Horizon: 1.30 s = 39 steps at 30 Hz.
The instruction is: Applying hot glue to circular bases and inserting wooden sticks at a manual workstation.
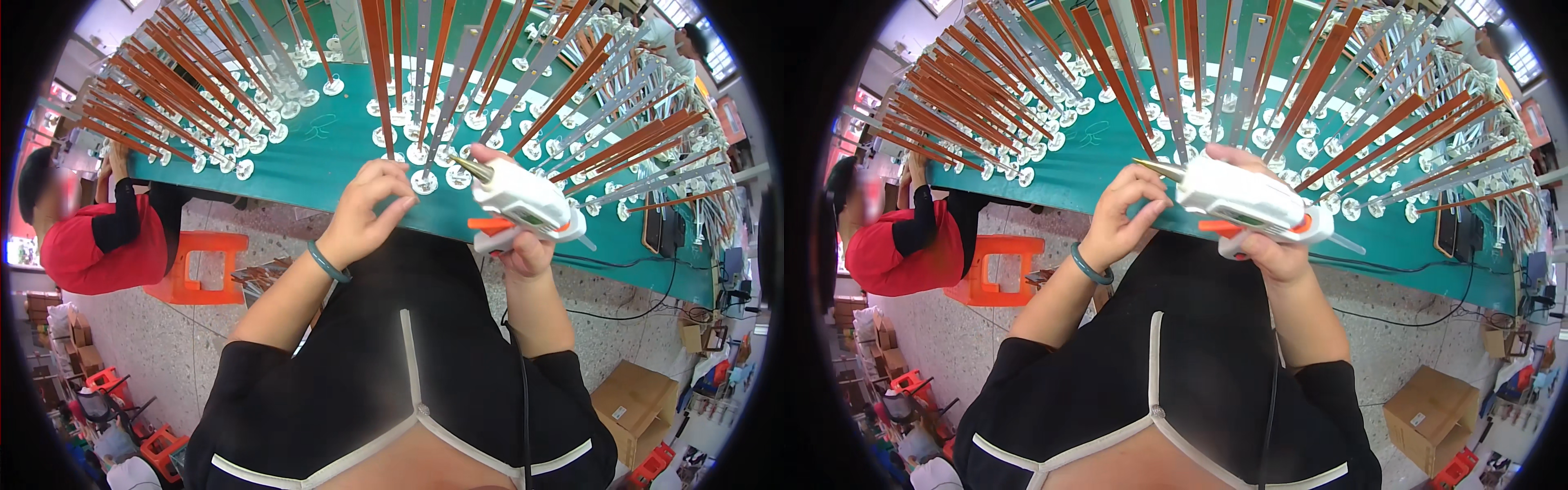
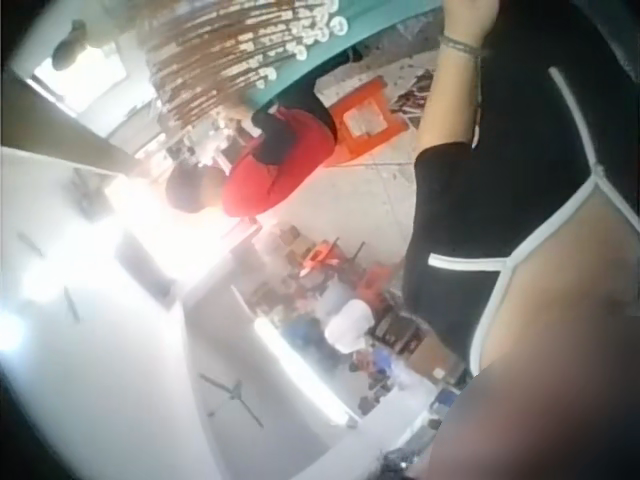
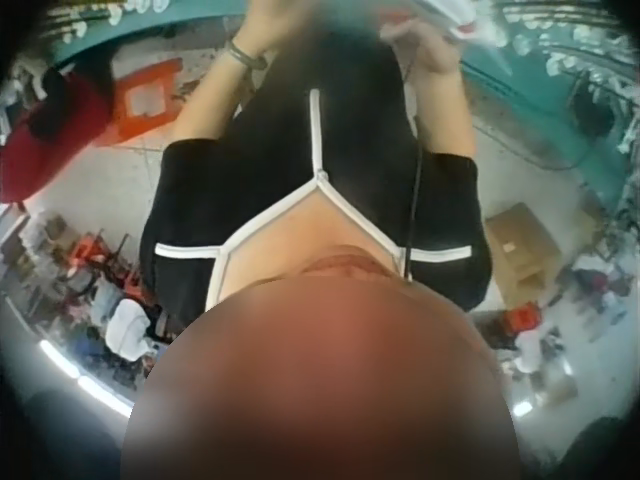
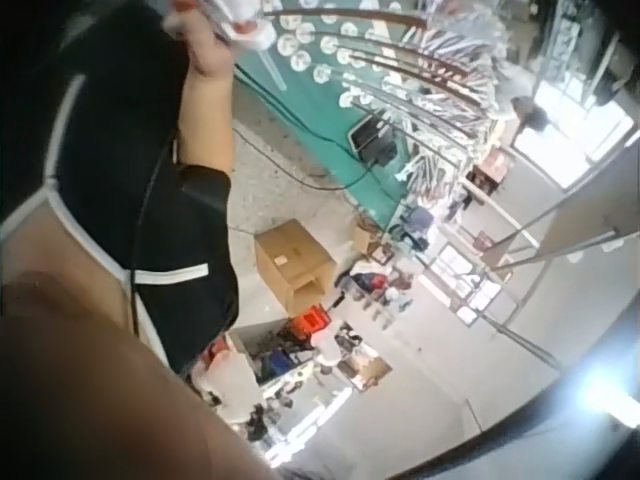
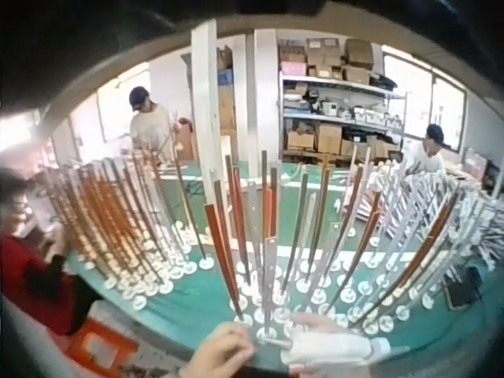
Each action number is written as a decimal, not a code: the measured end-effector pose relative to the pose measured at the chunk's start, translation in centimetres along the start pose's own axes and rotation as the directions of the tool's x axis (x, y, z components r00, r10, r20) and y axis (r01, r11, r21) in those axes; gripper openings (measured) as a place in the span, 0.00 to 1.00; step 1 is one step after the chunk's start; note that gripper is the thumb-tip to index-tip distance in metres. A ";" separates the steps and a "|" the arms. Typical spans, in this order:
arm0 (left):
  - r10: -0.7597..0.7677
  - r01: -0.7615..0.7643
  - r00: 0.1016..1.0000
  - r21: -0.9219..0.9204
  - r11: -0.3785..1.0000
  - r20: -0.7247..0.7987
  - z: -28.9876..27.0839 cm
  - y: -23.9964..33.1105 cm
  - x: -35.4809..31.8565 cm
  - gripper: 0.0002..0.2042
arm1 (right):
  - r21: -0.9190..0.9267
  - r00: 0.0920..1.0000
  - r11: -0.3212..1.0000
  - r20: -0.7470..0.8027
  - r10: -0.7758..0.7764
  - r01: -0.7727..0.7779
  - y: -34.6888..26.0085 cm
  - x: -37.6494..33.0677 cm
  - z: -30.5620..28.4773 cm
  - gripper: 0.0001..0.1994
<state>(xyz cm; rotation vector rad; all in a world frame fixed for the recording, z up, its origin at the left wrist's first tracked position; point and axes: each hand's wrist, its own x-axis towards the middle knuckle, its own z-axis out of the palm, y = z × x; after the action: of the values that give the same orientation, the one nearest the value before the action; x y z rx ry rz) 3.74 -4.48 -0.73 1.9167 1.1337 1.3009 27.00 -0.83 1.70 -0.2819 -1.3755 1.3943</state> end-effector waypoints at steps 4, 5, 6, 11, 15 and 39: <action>-0.100 0.061 0.991 -0.371 0.927 -0.087 0.8 -1.1 -0.1 0.03 | 0.006 0.999 1.000 0.036 -0.011 0.010 0.0 1.9 1.7 0.42; -0.141 0.069 0.985 -0.524 0.849 -0.100 1.2 -1.3 0.0 0.04 | 0.040 0.999 0.999 0.041 -0.022 0.021 0.0 2.3 2.2 0.41; -0.184 0.070 0.977 -0.662 0.747 -0.104 1.4 -1.3 0.0 0.05 | 0.034 0.999 0.999 0.044 -0.023 0.021 0.1 2.6 2.3 0.41; -0.212 0.042 0.974 -0.861 0.506 -0.077 2.0 -1.2 0.6 0.06 | 0.166 0.996 0.984 0.078 0.044 -0.056 0.5 3.1 3.1 0.43; -0.235 0.012 0.969 -0.929 0.369 -0.080 2.3 -0.7 1.6 0.07 | 0.125 0.983 0.992 0.185 0.009 -0.032 0.7 3.7 2.5 0.38; -0.863 -0.036 0.344 0.924 0.381 0.369 -10.8 -9.6 -32.1 0.10 | -0.161 0.999 0.987 -0.040 -0.034 0.027 1.3 3.6 2.3 0.27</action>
<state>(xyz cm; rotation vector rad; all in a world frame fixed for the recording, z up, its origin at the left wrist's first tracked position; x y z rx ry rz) -15.05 -27.95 -19.12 1.9930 1.6546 -0.8334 23.19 1.05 3.08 -0.3925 -1.4530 1.2473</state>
